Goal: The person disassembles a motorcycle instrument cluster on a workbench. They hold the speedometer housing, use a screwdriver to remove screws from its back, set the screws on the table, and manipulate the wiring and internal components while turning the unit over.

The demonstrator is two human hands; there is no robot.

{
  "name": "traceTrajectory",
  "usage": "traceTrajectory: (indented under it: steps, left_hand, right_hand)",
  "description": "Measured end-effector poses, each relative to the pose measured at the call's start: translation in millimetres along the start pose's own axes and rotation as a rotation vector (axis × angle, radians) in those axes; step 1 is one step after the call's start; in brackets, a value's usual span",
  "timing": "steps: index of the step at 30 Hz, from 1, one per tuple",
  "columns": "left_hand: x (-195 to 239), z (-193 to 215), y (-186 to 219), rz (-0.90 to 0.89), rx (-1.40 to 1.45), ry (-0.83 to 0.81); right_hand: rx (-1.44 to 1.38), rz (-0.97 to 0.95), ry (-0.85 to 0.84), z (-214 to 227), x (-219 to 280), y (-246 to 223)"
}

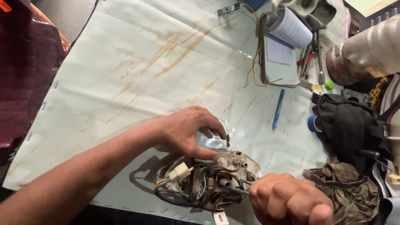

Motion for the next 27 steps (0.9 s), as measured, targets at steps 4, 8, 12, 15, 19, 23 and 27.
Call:
traceTrajectory:
  steps: [4, 8, 12, 15, 19, 23, 27]
  left_hand:
    - [1, 0, 0, 0.008, 0.016, 0.000]
    - [1, 1, 1, -0.001, 0.025, 0.008]
    - [1, 2, 1, 0.002, 0.019, -0.006]
    - [0, -2, -7, -0.023, -0.001, -0.012]
    - [0, -2, -7, -0.032, 0.020, -0.042]
    - [1, 0, -6, -0.030, 0.015, -0.046]
    - [1, 0, -5, -0.017, 0.033, -0.039]
  right_hand:
    - [0.030, 0.027, 0.102, -3, 4, 5]
    - [-0.001, 0.018, 0.143, -7, 8, 5]
    - [0.076, 0.017, 0.221, -8, 27, 5]
    - [0.254, 0.016, 0.186, 1, 43, 4]
    - [0.342, 0.138, 0.092, -16, 31, 13]
    - [0.113, 0.259, 0.223, -21, 28, 7]
    - [0.153, 0.019, 0.115, -14, 14, 0]
Point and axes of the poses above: each hand's wrist, its own x-axis away from the middle knuckle, its own z-axis out of the back of the hand, y = z × x, the point moved 1 cm from there along -x, towards the middle knuckle, and after that the axes turned 6 degrees about -z, right-handed, at the moved point
